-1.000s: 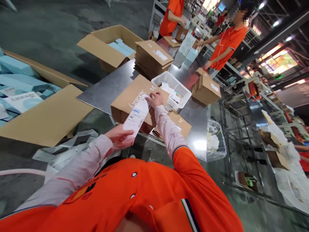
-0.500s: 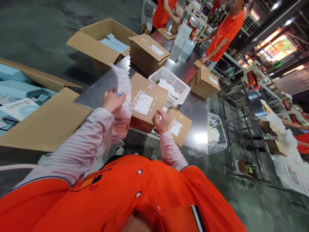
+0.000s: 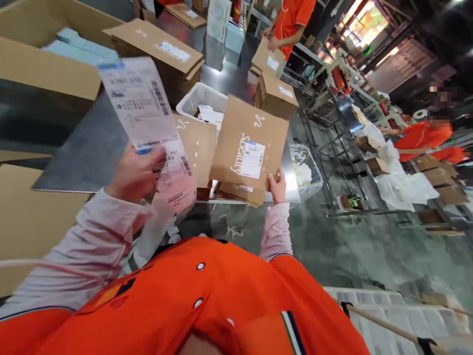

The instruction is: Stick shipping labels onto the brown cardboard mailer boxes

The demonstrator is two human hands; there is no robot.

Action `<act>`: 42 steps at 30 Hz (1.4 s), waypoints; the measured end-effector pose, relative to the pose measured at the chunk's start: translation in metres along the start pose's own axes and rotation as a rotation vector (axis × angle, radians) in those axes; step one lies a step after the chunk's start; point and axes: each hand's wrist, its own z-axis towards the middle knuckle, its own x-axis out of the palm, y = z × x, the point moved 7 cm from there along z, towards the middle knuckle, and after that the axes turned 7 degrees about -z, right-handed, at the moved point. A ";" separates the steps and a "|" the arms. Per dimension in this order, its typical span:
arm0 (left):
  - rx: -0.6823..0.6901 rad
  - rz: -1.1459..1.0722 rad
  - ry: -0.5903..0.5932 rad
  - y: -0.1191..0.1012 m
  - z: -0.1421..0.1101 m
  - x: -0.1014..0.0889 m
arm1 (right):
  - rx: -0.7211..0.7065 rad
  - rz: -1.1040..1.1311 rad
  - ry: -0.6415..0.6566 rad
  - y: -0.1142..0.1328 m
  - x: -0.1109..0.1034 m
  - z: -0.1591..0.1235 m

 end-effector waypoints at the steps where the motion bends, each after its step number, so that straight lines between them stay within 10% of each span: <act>1: -0.026 -0.032 0.020 0.005 -0.008 0.004 | 0.043 -0.079 0.037 -0.002 -0.004 -0.001; 6: -0.237 -0.025 0.281 0.046 -0.044 0.023 | -0.140 0.206 0.646 0.071 0.104 -0.065; 10: -0.254 0.123 0.330 0.059 -0.050 0.017 | -0.153 0.423 0.644 0.113 0.163 -0.121; 23: 0.069 0.064 -0.253 0.065 -0.051 -0.020 | -0.397 0.243 0.884 0.169 0.172 -0.095; 30: -0.291 -0.147 0.107 0.123 -0.041 -0.009 | -0.529 0.031 0.558 0.189 0.200 -0.040; 36: -0.525 -0.278 0.100 0.172 -0.071 -0.029 | -0.467 -0.492 0.484 0.208 0.270 0.031; 42: -0.630 -0.202 0.126 0.148 -0.122 -0.061 | -0.841 -0.762 0.602 0.202 0.296 -0.017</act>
